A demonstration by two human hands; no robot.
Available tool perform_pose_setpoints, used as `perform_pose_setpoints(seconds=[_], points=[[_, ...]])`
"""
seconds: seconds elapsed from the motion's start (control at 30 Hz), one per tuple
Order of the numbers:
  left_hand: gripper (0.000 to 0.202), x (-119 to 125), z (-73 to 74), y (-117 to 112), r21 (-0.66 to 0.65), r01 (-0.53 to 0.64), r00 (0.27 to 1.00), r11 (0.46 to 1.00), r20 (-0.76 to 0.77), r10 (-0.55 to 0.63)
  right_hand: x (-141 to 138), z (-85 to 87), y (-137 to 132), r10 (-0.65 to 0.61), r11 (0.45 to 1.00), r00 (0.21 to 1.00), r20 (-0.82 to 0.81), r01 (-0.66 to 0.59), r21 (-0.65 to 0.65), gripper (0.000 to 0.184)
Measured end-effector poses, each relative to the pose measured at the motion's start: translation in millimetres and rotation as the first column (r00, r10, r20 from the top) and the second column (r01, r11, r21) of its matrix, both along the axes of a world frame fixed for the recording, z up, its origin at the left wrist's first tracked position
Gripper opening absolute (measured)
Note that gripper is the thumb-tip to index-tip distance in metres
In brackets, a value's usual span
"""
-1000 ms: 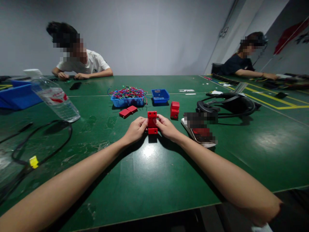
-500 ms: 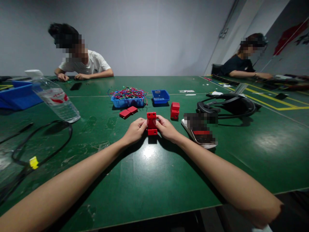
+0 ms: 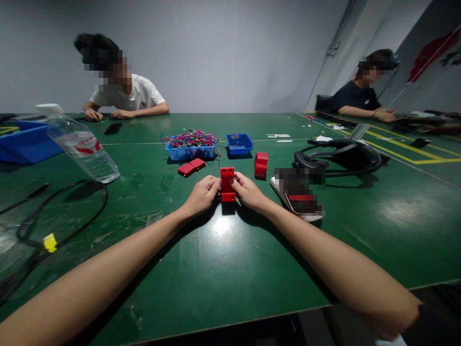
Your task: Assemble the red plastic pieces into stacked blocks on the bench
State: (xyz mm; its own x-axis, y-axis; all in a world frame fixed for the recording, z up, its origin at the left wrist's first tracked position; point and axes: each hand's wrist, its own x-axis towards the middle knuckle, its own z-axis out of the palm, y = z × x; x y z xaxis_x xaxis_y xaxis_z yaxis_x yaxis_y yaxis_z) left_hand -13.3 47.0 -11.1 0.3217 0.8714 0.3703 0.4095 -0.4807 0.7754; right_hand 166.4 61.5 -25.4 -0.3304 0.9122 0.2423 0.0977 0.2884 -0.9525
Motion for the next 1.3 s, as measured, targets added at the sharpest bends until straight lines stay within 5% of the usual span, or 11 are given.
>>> perform_pose_setpoints(seconds=[0.23,0.5,1.07,1.3], points=[[0.039,-1.5,0.7,0.1,0.049,0.002,0.999,0.999,-0.052,0.000,0.3,2.9,-0.3,-0.063,0.998,0.995,0.077,0.060,0.031,0.022],[0.040,0.4,1.2,-0.2,0.006,-0.017,1.000,1.000,0.004,0.017,0.2,1.9,-0.8,0.050,0.999,0.999,-0.013,-0.050,0.007,0.029],[0.041,-1.7,1.9,1.3,0.038,-0.038,0.998,0.999,-0.058,0.040,0.3,0.6,-0.6,0.039,0.996,0.999,0.024,-0.041,0.075,0.031],[0.044,0.2,1.6,-1.7,-0.063,0.021,0.999,0.998,0.043,-0.018,-2.2,5.5,-4.4,0.055,0.997,0.992,-0.113,-0.060,-0.042,0.028]])
